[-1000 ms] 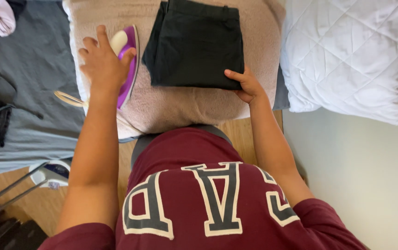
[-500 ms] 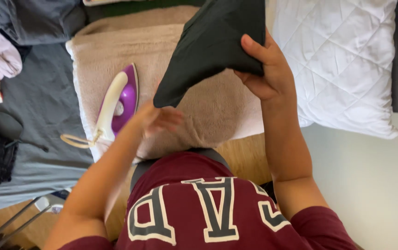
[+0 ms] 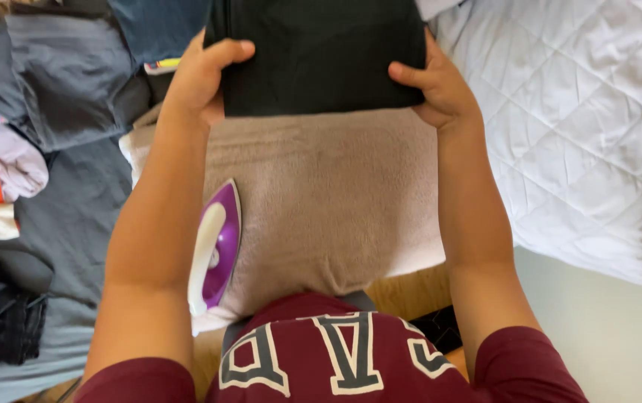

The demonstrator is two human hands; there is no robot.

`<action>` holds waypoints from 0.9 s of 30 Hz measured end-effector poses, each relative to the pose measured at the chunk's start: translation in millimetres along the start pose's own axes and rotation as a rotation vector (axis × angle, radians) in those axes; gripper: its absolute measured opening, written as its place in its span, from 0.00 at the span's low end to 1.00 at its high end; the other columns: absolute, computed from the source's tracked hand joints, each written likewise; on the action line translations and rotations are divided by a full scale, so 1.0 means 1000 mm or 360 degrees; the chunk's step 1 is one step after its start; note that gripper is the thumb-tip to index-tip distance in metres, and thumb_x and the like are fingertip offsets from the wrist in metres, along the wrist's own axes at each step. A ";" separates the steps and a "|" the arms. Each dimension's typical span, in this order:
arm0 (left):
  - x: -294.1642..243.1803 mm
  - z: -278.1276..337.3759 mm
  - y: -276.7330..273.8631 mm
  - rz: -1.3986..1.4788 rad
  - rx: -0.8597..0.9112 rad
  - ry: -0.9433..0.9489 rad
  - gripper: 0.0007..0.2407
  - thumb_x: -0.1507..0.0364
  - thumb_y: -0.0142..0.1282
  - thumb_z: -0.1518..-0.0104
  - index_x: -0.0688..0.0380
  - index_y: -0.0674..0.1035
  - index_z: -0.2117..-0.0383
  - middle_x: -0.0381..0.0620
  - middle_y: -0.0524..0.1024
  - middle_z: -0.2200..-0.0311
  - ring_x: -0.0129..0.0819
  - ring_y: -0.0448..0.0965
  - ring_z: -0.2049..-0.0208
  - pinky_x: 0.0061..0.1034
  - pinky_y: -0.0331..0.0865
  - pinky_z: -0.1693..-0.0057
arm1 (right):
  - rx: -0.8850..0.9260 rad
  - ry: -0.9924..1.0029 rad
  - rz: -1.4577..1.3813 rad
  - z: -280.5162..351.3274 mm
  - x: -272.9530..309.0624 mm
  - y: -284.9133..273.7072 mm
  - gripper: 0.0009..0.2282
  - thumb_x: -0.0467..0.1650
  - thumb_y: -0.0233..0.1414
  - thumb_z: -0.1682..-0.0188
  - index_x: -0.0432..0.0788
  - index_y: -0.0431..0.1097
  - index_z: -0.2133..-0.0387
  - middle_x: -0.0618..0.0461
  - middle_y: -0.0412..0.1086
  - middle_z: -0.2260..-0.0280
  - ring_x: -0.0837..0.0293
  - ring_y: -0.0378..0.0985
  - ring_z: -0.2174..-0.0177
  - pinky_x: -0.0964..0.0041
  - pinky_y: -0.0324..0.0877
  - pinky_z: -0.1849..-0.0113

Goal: The person irons a black shirt laid out on a towel on a bed. They use a purple and white iron to smooth the fabric, frequently adjusting and folding the shirt to reach different sections. The person finishes by folding the shirt into a neat stack.

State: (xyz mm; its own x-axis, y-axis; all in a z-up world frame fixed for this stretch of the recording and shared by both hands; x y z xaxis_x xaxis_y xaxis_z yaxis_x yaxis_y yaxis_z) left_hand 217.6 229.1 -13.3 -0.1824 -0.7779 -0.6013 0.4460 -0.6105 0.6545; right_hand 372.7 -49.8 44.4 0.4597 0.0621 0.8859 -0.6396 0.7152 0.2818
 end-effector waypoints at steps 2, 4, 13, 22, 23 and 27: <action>-0.031 -0.039 0.000 -0.0241 -0.0003 0.0338 0.15 0.76 0.58 0.49 0.59 0.77 0.54 0.47 0.79 0.59 0.33 0.78 0.59 0.24 0.75 0.49 | -0.0111 -0.0206 0.0028 -0.038 0.013 -0.023 0.36 0.17 0.59 0.53 0.50 0.55 0.30 0.52 0.71 0.42 0.58 0.75 0.48 0.70 0.67 0.42; -0.038 -0.073 -0.010 -0.0146 -0.0005 0.0375 0.14 0.77 0.59 0.48 0.59 0.76 0.55 0.46 0.78 0.61 0.32 0.77 0.60 0.24 0.75 0.50 | -0.0127 -0.0255 0.0021 -0.066 0.024 -0.029 0.30 0.17 0.58 0.50 0.47 0.59 0.34 0.51 0.72 0.45 0.59 0.77 0.52 0.71 0.71 0.47; 0.050 -0.215 -0.107 -0.0649 -0.0478 0.0431 0.33 0.71 0.65 0.46 0.46 0.60 0.34 0.54 0.76 0.41 0.38 0.81 0.52 0.27 0.72 0.53 | -0.0975 0.0153 0.0383 -0.179 -0.092 -0.133 0.22 0.23 0.57 0.53 0.48 0.66 0.44 0.46 0.76 0.54 0.57 0.80 0.65 0.66 0.78 0.68; 0.044 -0.202 -0.106 -0.0689 -0.0470 0.0725 0.33 0.88 0.58 0.46 0.45 0.60 0.35 0.56 0.81 0.48 0.36 0.86 0.53 0.24 0.80 0.45 | -0.1101 -0.0066 0.0146 -0.168 -0.097 -0.130 0.19 0.17 0.53 0.51 0.43 0.70 0.47 0.47 0.77 0.59 0.63 0.73 0.74 0.75 0.72 0.75; 0.051 -0.204 -0.112 -0.0800 -0.0533 0.0754 0.34 0.88 0.59 0.48 0.46 0.59 0.35 0.57 0.81 0.46 0.39 0.87 0.51 0.24 0.80 0.45 | -0.1164 -0.0024 0.0221 -0.168 -0.102 -0.135 0.19 0.17 0.53 0.53 0.43 0.71 0.48 0.46 0.78 0.59 0.62 0.75 0.74 0.75 0.72 0.76; 0.059 -0.194 -0.115 -0.1000 -0.0734 0.0664 0.36 0.84 0.62 0.48 0.44 0.56 0.33 0.54 0.80 0.47 0.38 0.86 0.50 0.26 0.79 0.44 | -0.1287 0.0077 0.0532 -0.161 -0.115 -0.132 0.20 0.18 0.54 0.54 0.43 0.70 0.47 0.47 0.76 0.60 0.64 0.75 0.76 0.77 0.74 0.78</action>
State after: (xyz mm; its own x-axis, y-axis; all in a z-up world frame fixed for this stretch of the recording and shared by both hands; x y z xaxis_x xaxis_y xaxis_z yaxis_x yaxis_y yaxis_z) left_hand 325.5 282.4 -213.0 -0.2183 -0.1463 -0.9649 0.6962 -0.7162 -0.0489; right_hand 503.7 -39.0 -154.3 0.3638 0.3730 0.8535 -0.1210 0.9275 -0.3537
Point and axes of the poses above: each hand's wrist, its own z-axis away from the middle knuckle, its own y-axis out of the palm, x = y × z, the point moved 6 cm from there along -z, towards the middle knuckle
